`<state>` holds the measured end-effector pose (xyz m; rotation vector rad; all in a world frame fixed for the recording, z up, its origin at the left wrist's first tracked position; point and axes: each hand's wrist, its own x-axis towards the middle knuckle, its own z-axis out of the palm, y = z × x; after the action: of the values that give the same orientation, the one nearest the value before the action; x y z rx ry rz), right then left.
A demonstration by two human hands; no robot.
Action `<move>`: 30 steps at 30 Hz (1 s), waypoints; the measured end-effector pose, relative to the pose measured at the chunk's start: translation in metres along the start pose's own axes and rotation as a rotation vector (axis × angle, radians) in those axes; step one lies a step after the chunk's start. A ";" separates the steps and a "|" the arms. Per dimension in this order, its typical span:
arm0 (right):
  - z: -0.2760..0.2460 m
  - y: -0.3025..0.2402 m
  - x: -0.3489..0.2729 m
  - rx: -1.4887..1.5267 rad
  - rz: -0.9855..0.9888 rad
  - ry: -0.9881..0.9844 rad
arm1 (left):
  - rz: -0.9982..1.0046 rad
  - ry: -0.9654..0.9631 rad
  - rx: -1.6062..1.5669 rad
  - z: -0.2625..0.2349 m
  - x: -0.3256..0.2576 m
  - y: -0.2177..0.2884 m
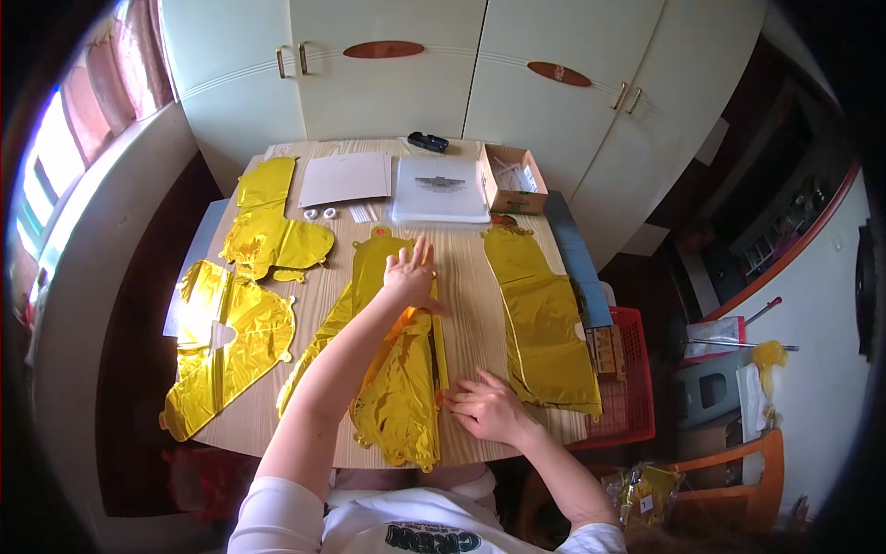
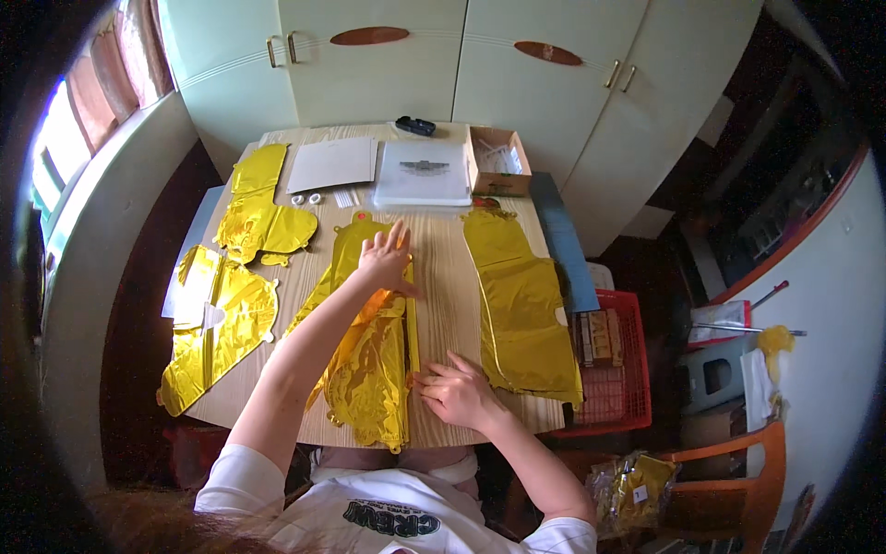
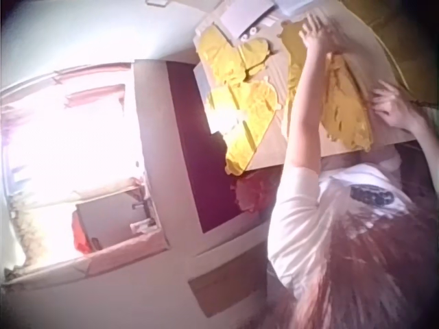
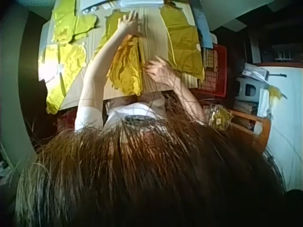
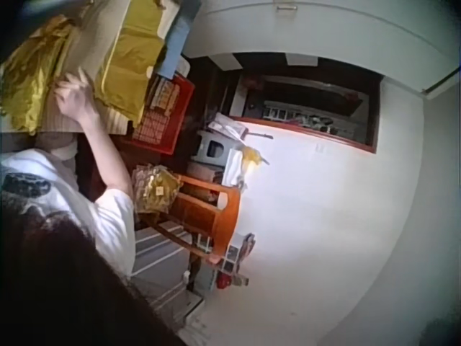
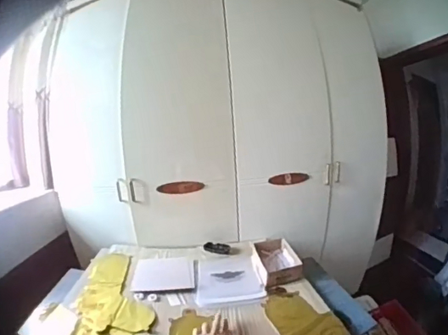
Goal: Folding and organizing gold-colored foil balloons on a wooden table.
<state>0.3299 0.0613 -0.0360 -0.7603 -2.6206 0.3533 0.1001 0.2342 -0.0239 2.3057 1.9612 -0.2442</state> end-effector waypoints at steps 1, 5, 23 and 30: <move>0.000 -0.002 0.000 0.005 0.003 0.006 | -0.023 0.040 -0.025 0.003 0.003 -0.004; -0.004 -0.004 -0.006 0.017 0.009 0.009 | -0.026 0.176 -0.150 -0.004 -0.005 -0.012; 0.021 0.034 0.047 -0.082 0.317 -0.177 | 0.332 0.077 -0.163 0.029 -0.229 -0.074; 0.027 0.033 0.052 -0.155 0.334 -0.214 | 0.389 0.115 -0.205 0.043 -0.211 -0.070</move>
<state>0.2929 0.1139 -0.0558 -1.2838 -2.7394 0.3422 -0.0042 0.0335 -0.0248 2.5393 1.4523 0.1197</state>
